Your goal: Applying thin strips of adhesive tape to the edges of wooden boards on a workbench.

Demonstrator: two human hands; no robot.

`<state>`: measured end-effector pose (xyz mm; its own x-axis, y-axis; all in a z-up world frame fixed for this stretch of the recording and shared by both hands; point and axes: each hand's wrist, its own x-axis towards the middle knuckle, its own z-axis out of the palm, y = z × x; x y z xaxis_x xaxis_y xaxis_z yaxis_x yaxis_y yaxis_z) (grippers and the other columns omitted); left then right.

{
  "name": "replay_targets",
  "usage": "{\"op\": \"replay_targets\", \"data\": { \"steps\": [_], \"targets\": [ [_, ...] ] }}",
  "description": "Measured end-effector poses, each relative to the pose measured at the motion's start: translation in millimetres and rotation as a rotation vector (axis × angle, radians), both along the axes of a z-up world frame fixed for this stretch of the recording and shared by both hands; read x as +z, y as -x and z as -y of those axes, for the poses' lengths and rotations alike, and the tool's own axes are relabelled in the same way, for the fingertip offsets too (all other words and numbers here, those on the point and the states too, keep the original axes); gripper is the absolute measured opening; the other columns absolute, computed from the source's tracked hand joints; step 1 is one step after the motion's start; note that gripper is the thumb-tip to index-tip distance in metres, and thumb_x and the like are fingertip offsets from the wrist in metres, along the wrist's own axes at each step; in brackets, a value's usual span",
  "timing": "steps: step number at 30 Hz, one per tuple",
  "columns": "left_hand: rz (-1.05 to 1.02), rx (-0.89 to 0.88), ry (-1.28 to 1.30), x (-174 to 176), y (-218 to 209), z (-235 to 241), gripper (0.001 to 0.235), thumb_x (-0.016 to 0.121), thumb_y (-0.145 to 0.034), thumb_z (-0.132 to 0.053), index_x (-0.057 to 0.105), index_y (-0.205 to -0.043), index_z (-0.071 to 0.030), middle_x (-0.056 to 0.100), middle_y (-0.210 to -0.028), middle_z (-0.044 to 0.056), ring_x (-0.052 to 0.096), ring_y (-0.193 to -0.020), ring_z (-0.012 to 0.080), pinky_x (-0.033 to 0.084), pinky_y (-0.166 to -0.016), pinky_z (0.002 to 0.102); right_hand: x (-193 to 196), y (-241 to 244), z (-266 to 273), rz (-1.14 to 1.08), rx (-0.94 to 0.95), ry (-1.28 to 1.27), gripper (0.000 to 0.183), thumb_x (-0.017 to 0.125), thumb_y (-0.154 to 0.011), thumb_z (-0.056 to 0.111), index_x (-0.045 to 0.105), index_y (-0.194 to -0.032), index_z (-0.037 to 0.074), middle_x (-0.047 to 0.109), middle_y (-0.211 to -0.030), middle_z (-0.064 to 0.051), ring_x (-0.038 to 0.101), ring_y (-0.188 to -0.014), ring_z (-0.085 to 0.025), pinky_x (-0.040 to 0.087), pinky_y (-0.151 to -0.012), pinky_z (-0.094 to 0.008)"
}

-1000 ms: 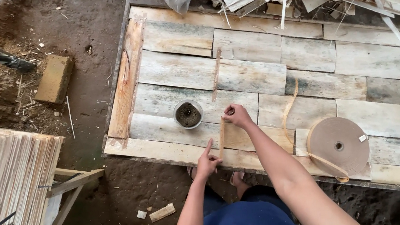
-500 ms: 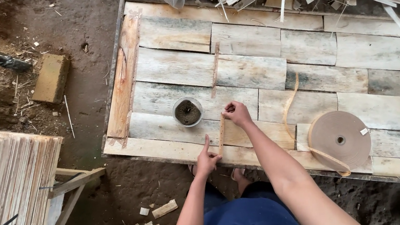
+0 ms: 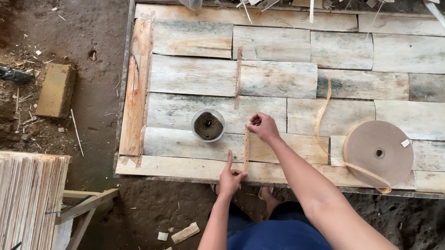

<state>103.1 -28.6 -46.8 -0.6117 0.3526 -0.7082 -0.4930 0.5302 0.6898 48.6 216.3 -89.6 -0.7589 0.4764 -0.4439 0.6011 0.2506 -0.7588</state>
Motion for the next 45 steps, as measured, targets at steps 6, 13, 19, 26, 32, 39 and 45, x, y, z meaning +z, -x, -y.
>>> {"op": "replay_targets", "data": {
  "steps": [6,13,19,26,32,39,45],
  "targets": [
    [-0.014,-0.002,0.012,-1.7,-1.1,-0.7,0.100,0.076,-0.088,-0.004,0.022,-0.162,-0.044,0.078,-0.090,0.007,0.061,-0.041,0.0170,0.050,-0.038,0.023,4.3,0.1,5.3,-0.025,-0.006,-0.039,0.026,0.087,-0.074,0.016,0.072,-0.096,0.021,0.078,-0.086,0.006,0.073,-0.078,-0.007,0.057,-0.075,-0.023],
    [-0.018,-0.009,0.030,1.3,-1.6,-1.1,0.100,0.077,-0.088,-0.007,0.021,-0.162,-0.045,0.079,-0.090,0.005,0.062,-0.044,0.0170,0.051,-0.041,0.024,6.4,-4.0,12.8,-0.047,-0.006,-0.069,0.027,0.086,-0.077,0.018,0.070,-0.098,0.021,0.078,-0.089,0.005,0.072,-0.079,-0.010,0.057,-0.075,-0.025],
    [-0.020,-0.018,0.043,6.5,-0.8,-1.4,0.099,0.077,-0.088,-0.009,0.022,-0.162,-0.044,0.079,-0.091,0.004,0.063,-0.045,0.0167,0.051,-0.043,0.024,10.3,-6.0,19.5,-0.073,-0.057,-0.080,0.025,0.084,-0.082,0.016,0.067,-0.101,0.016,0.077,-0.091,0.002,0.071,-0.079,-0.012,0.058,-0.075,-0.027],
    [-0.007,-0.028,0.050,12.4,-0.2,-1.8,0.098,0.076,-0.089,-0.011,0.021,-0.162,-0.045,0.079,-0.091,0.001,0.064,-0.049,0.0169,0.053,-0.048,0.024,-20.0,-6.5,12.2,-0.075,-0.114,-0.166,0.031,0.090,-0.077,0.022,0.065,-0.092,0.011,0.065,-0.082,-0.002,0.071,-0.077,-0.018,0.059,-0.072,-0.032],
    [-0.008,-0.041,0.063,15.2,0.3,-1.9,0.097,0.076,-0.090,-0.013,0.020,-0.162,-0.045,0.079,-0.091,0.000,0.065,-0.052,0.0162,0.054,-0.051,0.025,-18.6,-3.7,14.6,-0.068,-0.136,-0.205,0.033,0.092,-0.074,0.024,0.066,-0.088,0.010,0.066,-0.077,-0.002,0.071,-0.076,-0.020,0.059,-0.071,-0.033],
    [-0.006,-0.058,0.077,23.2,2.2,-2.9,0.095,0.074,-0.091,-0.014,0.020,-0.163,-0.045,0.080,-0.091,-0.001,0.064,-0.049,0.0150,0.051,-0.049,0.024,-12.5,-1.6,15.7,-0.096,-0.094,-0.240,0.036,0.093,-0.072,0.021,0.063,-0.086,0.008,0.063,-0.081,-0.005,0.071,-0.080,-0.024,0.059,-0.074,-0.034],
    [-0.009,-0.028,0.047,26.7,0.6,-2.6,0.095,0.074,-0.092,-0.011,0.020,-0.163,-0.042,0.079,-0.091,0.002,0.062,-0.046,0.0143,0.050,-0.046,0.024,-10.3,-11.2,18.3,-0.122,-0.050,-0.209,0.040,0.093,-0.071,0.016,0.062,-0.095,0.007,0.061,-0.090,-0.006,0.073,-0.084,-0.021,0.061,-0.076,-0.033]
  ]
}}
